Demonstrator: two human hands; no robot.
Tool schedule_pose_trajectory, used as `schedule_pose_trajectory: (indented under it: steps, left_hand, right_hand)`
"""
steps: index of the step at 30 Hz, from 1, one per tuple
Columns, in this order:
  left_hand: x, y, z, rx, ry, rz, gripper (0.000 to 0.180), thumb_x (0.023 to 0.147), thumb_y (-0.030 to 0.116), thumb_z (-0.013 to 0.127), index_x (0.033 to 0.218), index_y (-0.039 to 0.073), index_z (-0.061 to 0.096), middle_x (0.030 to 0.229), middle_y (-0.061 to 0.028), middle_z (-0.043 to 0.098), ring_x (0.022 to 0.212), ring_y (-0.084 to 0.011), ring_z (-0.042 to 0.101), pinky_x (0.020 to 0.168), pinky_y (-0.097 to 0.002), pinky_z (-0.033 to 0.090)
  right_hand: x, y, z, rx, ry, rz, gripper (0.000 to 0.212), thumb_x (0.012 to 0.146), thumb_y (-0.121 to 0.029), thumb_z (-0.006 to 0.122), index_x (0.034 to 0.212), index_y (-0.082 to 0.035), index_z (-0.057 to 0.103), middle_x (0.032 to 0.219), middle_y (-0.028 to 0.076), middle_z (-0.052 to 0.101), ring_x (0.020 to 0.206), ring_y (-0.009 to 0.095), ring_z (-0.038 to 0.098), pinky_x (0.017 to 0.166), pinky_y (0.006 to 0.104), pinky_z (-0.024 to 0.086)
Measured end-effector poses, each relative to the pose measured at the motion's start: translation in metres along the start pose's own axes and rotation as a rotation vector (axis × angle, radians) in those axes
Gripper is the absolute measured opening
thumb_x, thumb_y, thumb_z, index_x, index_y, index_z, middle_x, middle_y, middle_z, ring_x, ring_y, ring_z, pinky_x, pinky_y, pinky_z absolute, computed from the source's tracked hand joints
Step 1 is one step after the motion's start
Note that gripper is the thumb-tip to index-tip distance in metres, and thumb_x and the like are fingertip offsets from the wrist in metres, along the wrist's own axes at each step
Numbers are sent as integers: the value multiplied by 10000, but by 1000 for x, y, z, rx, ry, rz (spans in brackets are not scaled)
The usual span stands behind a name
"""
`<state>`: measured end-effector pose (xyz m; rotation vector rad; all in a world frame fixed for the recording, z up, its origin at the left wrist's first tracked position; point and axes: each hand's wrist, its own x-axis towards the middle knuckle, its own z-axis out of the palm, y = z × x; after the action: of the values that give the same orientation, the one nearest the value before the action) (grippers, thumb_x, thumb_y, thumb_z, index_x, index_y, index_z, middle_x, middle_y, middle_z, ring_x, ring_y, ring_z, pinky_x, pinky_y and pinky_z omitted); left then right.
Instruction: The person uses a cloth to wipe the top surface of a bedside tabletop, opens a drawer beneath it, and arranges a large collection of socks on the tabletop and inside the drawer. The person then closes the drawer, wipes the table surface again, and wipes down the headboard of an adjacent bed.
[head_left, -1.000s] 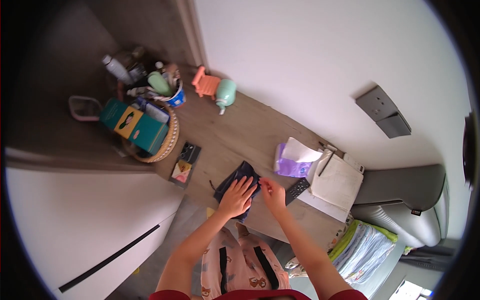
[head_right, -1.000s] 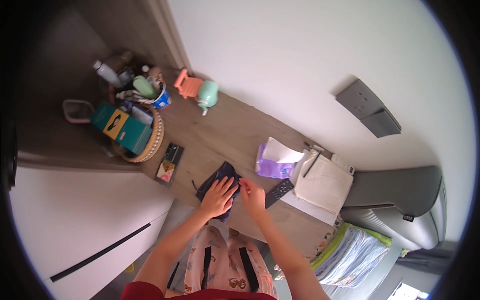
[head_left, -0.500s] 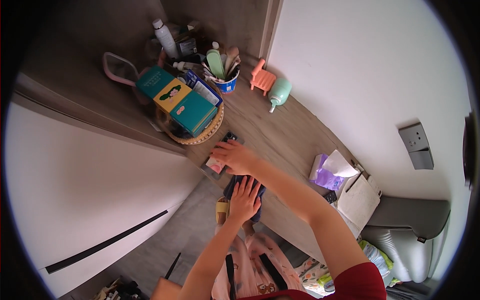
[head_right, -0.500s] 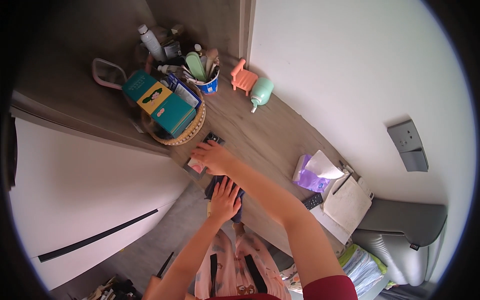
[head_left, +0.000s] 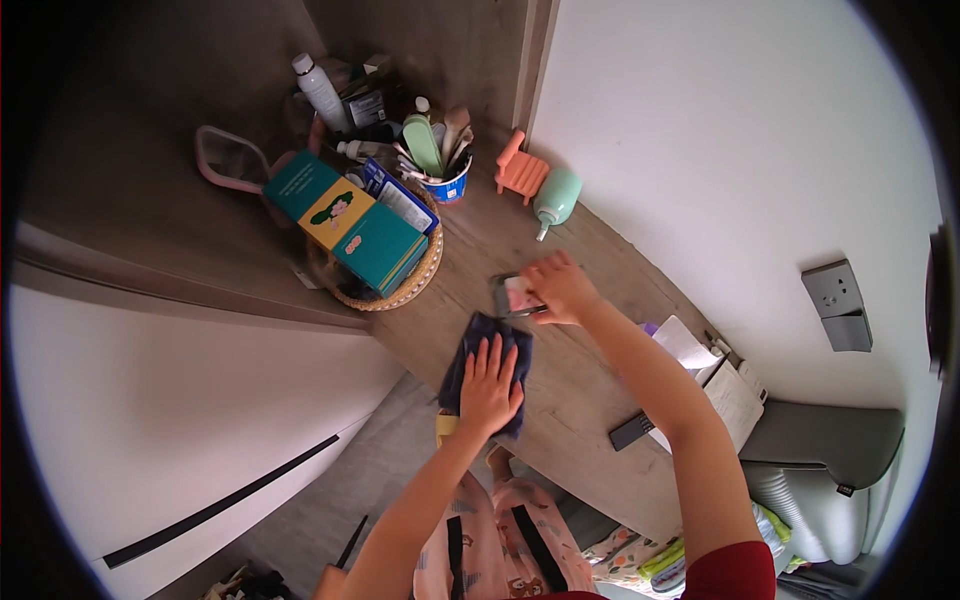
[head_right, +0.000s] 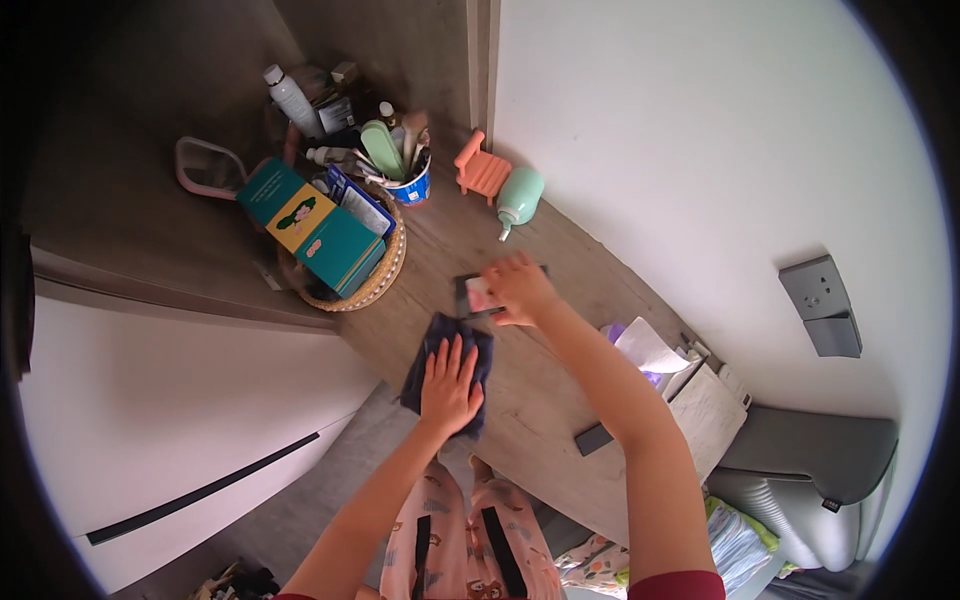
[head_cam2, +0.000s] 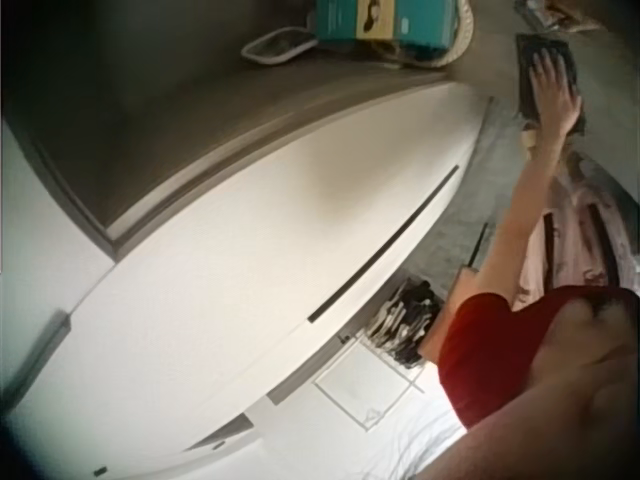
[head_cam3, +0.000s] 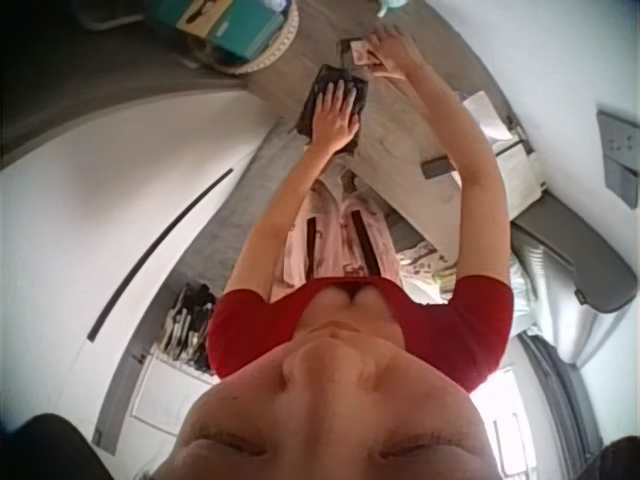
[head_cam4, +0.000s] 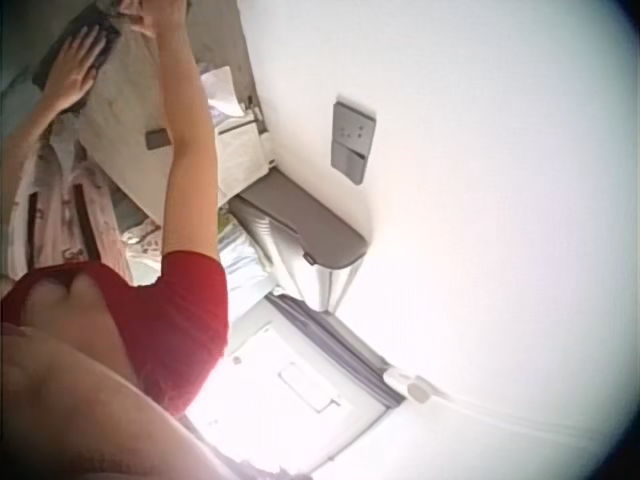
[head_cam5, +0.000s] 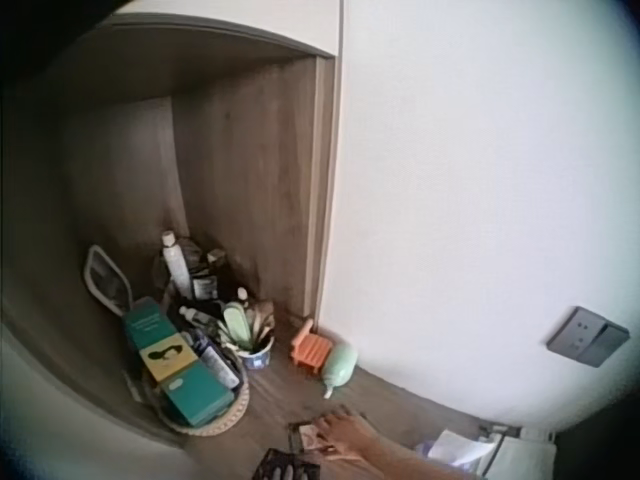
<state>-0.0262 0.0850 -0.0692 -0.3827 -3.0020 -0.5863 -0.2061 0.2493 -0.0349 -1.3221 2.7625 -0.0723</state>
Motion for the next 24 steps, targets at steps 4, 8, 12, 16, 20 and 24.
schedule_pose_trajectory:
  steps: [4, 8, 12, 16, 20, 24]
  left_hand:
    - [78, -21, 10, 44, 135, -45, 611, 767, 288, 530, 1321, 69, 392, 1410, -191, 301, 1291, -364, 291, 1040, -480, 240]
    - [156, -55, 18, 112, 185, -9, 597, 797, 322, 518, 1327, 75, 395, 1414, -187, 299, 1297, -355, 283, 1047, -460, 232]
    - [190, -81, 13, 123, 186, 55, 575, 837, 330, 481, 1337, 68, 372, 1414, -191, 295, 1301, -351, 278, 1057, -461, 222]
    - [142, -75, 9, 85, 174, 91, 561, 848, 301, 488, 1333, 49, 361, 1401, -214, 301, 1292, -367, 285, 1048, -480, 233]
    - [51, -80, -15, 86, -3, 115, 578, 838, 332, 470, 1345, 75, 365, 1426, -176, 282, 1318, -339, 258, 1065, -467, 209]
    - [2, -106, -32, 159, 24, -35, 577, 829, 307, 470, 1351, 86, 360, 1434, -174, 274, 1312, -351, 265, 1062, -479, 206]
  right_hand:
    - [-23, 29, -8, 29, -81, 283, 701, 566, -415, 767, 1131, -107, 490, 1094, 59, 558, 1069, 255, 497, 964, 420, 316]
    - [-25, 38, -5, 38, 57, 397, 672, 600, -398, 765, 1139, -114, 482, 1083, 52, 568, 1060, 237, 507, 945, 393, 334]
    - [-10, 43, -3, -40, 51, 452, 663, 642, -362, 754, 1187, -120, 463, 1119, 42, 564, 1077, 220, 502, 922, 374, 353]
    - [-10, 51, 1, -78, 99, 504, 663, 655, -351, 750, 1206, -128, 455, 1145, 38, 558, 1086, 214, 500, 920, 361, 359]
    - [-21, 47, 12, -140, 217, 576, 587, 680, -266, 712, 1199, -123, 475, 1174, 43, 542, 1107, 221, 487, 922, 373, 370]
    - [-48, 0, 9, -50, 518, 658, 485, 691, -155, 652, 1157, -108, 524, 1180, 69, 530, 1105, 268, 482, 941, 424, 368]
